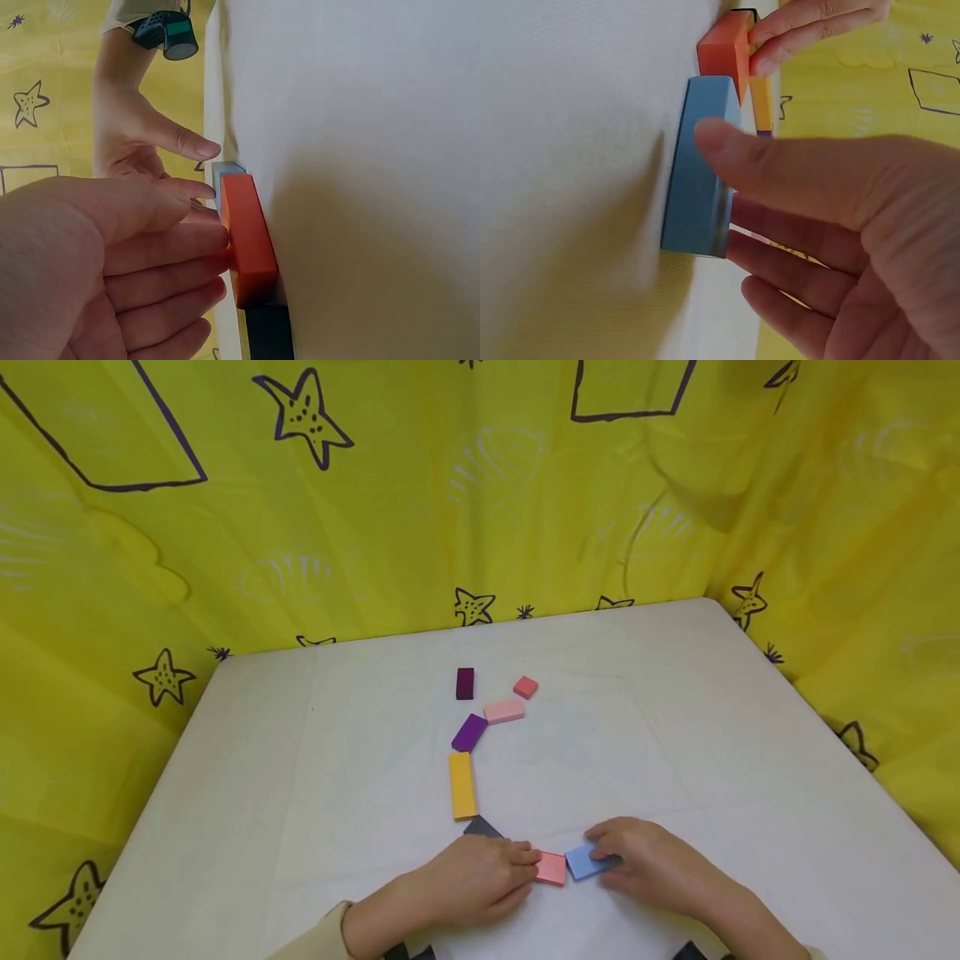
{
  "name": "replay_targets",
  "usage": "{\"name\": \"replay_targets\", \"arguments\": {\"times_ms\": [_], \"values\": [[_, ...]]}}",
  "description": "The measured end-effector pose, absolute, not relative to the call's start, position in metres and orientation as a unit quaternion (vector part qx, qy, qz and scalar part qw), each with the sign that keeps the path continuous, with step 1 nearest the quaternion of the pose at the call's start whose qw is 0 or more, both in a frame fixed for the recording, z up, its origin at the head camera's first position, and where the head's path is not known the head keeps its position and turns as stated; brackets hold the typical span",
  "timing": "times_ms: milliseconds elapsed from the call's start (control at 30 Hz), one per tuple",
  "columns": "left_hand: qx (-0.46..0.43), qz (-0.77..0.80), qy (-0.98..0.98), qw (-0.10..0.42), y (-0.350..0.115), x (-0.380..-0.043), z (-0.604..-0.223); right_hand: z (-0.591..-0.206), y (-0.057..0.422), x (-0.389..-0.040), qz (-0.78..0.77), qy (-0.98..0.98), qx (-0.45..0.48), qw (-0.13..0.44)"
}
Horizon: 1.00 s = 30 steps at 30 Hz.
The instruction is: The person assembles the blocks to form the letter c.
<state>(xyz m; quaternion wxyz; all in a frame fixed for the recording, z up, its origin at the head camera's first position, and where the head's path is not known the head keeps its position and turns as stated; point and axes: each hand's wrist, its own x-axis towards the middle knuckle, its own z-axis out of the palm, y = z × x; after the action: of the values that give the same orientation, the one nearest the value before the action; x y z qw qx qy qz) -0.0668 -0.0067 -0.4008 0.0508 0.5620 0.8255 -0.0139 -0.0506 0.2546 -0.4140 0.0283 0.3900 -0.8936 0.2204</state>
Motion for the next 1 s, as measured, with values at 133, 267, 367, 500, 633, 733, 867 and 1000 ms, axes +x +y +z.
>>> {"name": "replay_targets", "arguments": {"times_ms": [133, 267, 367, 500, 633, 733, 867, 1000], "values": [[0.566, -0.006, 0.823, 0.052, -0.006, -0.069, -0.4, -0.408, 0.251, -0.052, 0.208, -0.9, 0.38, 0.039], [0.563, 0.0, 0.824, 0.057, -0.009, -0.072, -0.399, -0.398, 0.247, -0.059, 0.198, -0.905, 0.374, 0.048], [0.555, 0.018, 0.83, 0.054, -0.011, -0.076, -0.399, -0.389, 0.243, -0.072, 0.196, -0.905, 0.374, 0.057], [0.531, 0.053, 0.844, 0.06, -0.015, -0.088, -0.397, -0.383, 0.231, -0.096, 0.209, -0.897, 0.378, 0.094], [0.504, 0.065, 0.86, 0.059, -0.019, -0.102, -0.394, -0.38, 0.217, -0.119, 0.222, -0.892, 0.378, 0.113], [0.494, 0.062, 0.865, 0.052, -0.022, -0.11, -0.395, -0.378, 0.208, -0.13, 0.224, -0.894, 0.375, 0.099], [0.486, 0.07, 0.87, 0.043, -0.026, -0.12, -0.396, -0.376, 0.198, -0.146, 0.226, -0.895, 0.377, 0.08], [0.464, 0.068, 0.883, 0.032, -0.031, -0.133, -0.401, -0.377, 0.188, -0.168, 0.225, -0.899, 0.368, 0.07]]}}
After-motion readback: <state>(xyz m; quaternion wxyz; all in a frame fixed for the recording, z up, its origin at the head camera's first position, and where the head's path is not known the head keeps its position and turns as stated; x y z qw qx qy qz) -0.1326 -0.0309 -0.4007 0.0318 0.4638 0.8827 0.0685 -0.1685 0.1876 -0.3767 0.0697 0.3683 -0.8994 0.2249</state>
